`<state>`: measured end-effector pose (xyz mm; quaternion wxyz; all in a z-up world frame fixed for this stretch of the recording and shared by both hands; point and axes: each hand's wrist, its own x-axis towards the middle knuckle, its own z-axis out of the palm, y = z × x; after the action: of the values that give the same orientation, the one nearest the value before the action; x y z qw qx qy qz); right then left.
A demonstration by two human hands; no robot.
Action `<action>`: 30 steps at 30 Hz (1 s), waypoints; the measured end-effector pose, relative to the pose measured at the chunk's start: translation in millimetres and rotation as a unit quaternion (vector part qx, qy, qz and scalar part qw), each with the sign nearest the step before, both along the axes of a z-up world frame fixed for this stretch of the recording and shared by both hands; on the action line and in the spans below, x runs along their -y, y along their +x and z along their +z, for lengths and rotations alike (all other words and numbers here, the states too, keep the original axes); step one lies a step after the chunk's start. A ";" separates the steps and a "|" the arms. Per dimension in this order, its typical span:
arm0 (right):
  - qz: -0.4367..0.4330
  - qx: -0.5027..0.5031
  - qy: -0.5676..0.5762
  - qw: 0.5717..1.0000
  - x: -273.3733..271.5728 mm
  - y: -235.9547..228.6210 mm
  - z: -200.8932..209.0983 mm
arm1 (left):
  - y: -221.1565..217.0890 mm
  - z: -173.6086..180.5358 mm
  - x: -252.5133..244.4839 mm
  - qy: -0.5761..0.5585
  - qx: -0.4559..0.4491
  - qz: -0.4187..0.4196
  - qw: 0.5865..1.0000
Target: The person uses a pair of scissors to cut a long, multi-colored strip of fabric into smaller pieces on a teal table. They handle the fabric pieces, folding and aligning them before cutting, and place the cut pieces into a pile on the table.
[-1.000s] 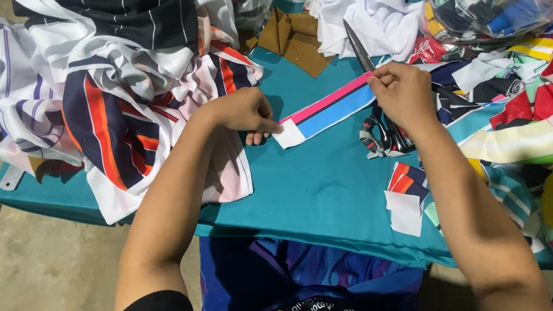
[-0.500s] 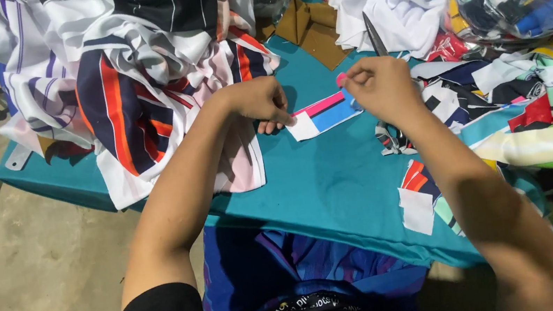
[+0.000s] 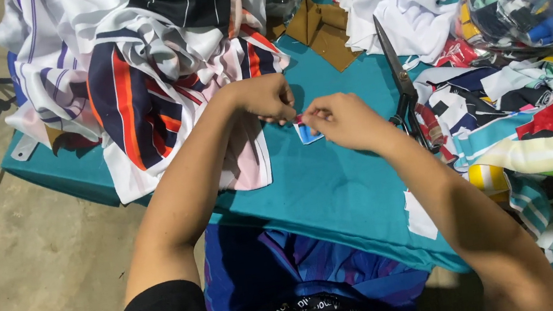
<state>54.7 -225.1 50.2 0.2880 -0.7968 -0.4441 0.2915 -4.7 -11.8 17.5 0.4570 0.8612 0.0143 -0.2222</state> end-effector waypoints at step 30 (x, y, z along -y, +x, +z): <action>-0.082 0.042 0.287 0.953 47.9 57.3 -69.7 | 3.7 0.7 54.2 -0.105 0.241 0.002 0.965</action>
<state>112.0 -272.9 -19.6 0.5084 -0.7257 -0.4540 0.0930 -1.0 -66.0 18.3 0.5354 0.8362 -0.1183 -0.0071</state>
